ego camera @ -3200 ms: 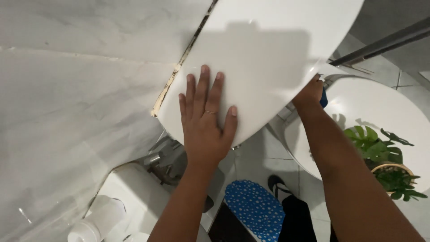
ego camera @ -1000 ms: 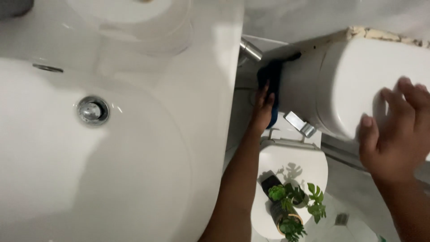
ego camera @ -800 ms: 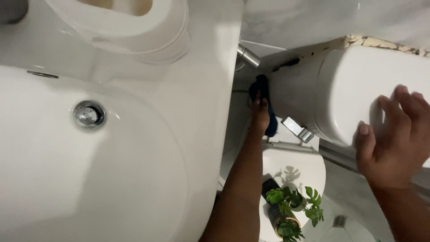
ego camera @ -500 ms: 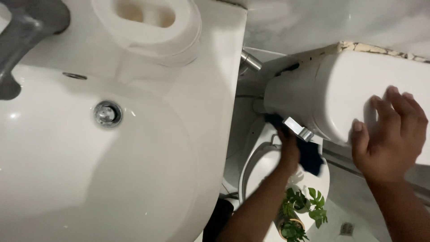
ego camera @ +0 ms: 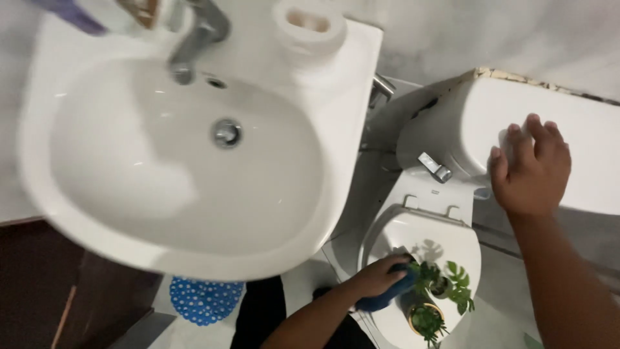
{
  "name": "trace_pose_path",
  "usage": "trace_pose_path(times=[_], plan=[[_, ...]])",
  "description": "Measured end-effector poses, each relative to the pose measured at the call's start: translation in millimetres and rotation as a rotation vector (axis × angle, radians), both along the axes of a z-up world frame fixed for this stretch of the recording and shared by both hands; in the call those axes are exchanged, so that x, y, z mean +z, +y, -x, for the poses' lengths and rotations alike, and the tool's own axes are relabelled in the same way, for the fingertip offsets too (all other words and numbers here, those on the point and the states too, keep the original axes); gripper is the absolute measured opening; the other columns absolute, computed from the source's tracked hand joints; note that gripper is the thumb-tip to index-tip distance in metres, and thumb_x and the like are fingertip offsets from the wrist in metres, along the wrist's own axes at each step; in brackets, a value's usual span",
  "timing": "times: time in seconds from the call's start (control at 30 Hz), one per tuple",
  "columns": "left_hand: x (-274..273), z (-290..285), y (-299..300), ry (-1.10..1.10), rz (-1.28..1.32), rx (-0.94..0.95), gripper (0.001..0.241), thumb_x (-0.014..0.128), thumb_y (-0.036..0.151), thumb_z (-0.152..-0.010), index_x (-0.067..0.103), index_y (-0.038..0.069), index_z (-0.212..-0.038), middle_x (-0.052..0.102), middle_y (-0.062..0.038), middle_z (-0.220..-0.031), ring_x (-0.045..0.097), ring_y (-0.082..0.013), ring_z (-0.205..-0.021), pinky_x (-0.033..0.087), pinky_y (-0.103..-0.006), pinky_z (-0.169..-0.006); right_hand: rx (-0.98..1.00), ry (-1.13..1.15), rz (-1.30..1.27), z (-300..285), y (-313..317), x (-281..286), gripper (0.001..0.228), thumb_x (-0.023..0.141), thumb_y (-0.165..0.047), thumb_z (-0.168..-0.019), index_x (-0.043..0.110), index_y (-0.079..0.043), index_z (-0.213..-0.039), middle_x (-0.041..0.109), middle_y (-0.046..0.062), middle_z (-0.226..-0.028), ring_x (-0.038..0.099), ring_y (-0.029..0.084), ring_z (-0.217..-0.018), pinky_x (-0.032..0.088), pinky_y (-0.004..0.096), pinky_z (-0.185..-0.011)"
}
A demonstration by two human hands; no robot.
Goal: The person cleans a bathroom by wiping the toilet tank and seat with a blue cloth. They move several potted plants from the tank to the seat, wipe the surfaces, rinse the cloth in the sink, and then return the plants to the tank.
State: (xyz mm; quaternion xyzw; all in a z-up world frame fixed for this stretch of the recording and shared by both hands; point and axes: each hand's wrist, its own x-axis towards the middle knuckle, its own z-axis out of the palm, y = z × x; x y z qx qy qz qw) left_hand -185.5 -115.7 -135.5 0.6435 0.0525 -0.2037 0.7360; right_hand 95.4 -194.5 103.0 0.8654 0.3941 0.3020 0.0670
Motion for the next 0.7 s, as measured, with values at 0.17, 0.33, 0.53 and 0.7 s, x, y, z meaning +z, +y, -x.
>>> trace_pose_path(times=[0.17, 0.33, 0.53, 0.7], plan=[[112, 91, 86, 0.254, -0.043, 0.005, 0.051, 0.056, 0.022, -0.098, 0.049, 0.018, -0.148, 0.061, -0.012, -0.136, 0.063, -0.0231, -0.112, 0.05, -0.0355, -0.096, -0.196, 0.346, 0.028, 7, -5, 4, 0.059, 0.038, -0.044, -0.118, 0.059, 0.0, -0.151, 0.047, 0.022, -0.166, 0.039, 0.041, -0.151, 0.034, 0.067, -0.111], [210, 137, 153, 0.006, 0.031, 0.081, 0.049, 0.058, 0.013, -0.097, 0.052, 0.016, -0.146, 0.061, -0.009, -0.135, 0.062, -0.0191, -0.109, 0.049, -0.0319, -0.096, -0.161, 0.552, -0.397, 109, 49, 31, 0.034, 0.063, -0.001, -0.101, 0.065, 0.006, -0.134, 0.066, 0.025, -0.133, 0.057, 0.044, -0.126, 0.021, 0.066, -0.118], [297, 159, 243, -0.092, 0.205, 0.195, 0.059, 0.061, 0.021, -0.097, 0.043, 0.017, -0.152, 0.064, -0.021, -0.124, 0.064, -0.0166, -0.077, 0.053, -0.0242, -0.063, -0.295, 1.217, -0.498, 292, 79, -38, 0.04, 0.07, -0.009, -0.087, 0.068, -0.014, -0.126, 0.073, 0.005, -0.122, 0.071, 0.023, -0.093, 0.056, 0.033, -0.075], [320, 167, 315, -0.429, 0.181, 0.443, 0.042, 0.057, 0.005, -0.098, 0.052, 0.003, -0.14, 0.056, -0.012, -0.145, 0.051, -0.0228, -0.135, 0.036, -0.0373, -0.118, -0.259, 1.531, -0.652, 362, 117, -8, 0.023, 0.064, -0.014, -0.093, 0.075, -0.006, -0.112, 0.081, 0.002, -0.099, 0.069, 0.015, -0.08, 0.053, 0.028, -0.073]])
